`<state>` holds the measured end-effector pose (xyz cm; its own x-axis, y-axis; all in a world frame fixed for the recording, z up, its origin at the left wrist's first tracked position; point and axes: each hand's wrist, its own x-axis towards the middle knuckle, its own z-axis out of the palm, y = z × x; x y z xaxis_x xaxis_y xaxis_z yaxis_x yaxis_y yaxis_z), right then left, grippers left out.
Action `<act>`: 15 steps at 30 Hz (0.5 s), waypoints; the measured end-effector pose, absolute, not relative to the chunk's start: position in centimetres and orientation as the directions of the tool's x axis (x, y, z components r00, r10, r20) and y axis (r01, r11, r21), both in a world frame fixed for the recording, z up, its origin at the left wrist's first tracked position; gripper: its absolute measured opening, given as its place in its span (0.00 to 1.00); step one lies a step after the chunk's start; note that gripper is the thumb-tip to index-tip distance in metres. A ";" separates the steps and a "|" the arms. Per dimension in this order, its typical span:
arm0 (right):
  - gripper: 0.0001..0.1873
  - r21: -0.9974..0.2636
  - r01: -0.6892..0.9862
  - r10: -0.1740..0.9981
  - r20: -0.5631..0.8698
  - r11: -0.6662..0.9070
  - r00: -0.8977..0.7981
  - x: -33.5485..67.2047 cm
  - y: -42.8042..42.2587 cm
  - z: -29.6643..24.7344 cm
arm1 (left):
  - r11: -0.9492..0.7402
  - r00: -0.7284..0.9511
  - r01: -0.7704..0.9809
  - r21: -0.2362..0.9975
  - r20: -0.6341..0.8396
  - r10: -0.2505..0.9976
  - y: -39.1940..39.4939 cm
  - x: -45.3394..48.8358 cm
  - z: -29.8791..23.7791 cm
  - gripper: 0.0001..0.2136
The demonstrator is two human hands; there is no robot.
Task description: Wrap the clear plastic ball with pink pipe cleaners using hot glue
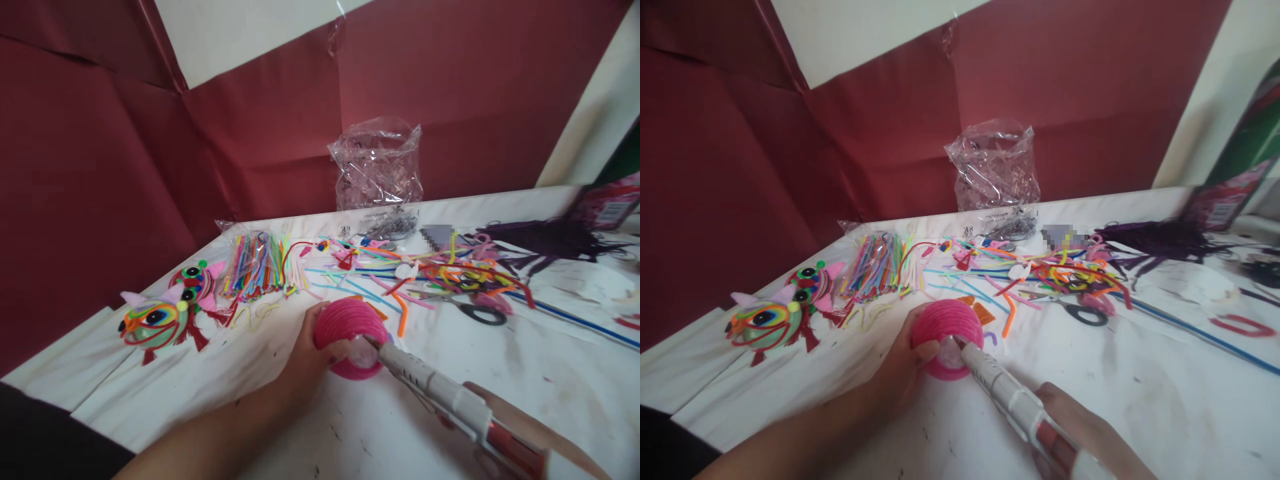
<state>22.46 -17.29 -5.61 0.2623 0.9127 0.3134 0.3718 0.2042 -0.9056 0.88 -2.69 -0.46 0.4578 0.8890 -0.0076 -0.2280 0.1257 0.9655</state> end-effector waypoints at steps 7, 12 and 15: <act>0.09 -0.895 0.416 0.921 0.289 0.163 0.261 21.9 -16.9 -3.6 | 0.130 0.445 -0.257 0.957 -0.002 0.895 -2.8 0.9 -0.3 0.31; 0.10 -0.904 0.388 0.925 0.291 0.181 0.246 21.6 -16.9 -3.1 | 0.153 0.461 -0.233 0.960 -0.030 0.887 -2.8 1.0 -0.3 0.32; 0.10 -0.902 0.376 0.923 0.312 0.212 0.227 21.2 -17.0 -2.5 | 0.151 0.460 -0.229 0.962 -0.030 0.888 -2.8 1.1 -0.2 0.32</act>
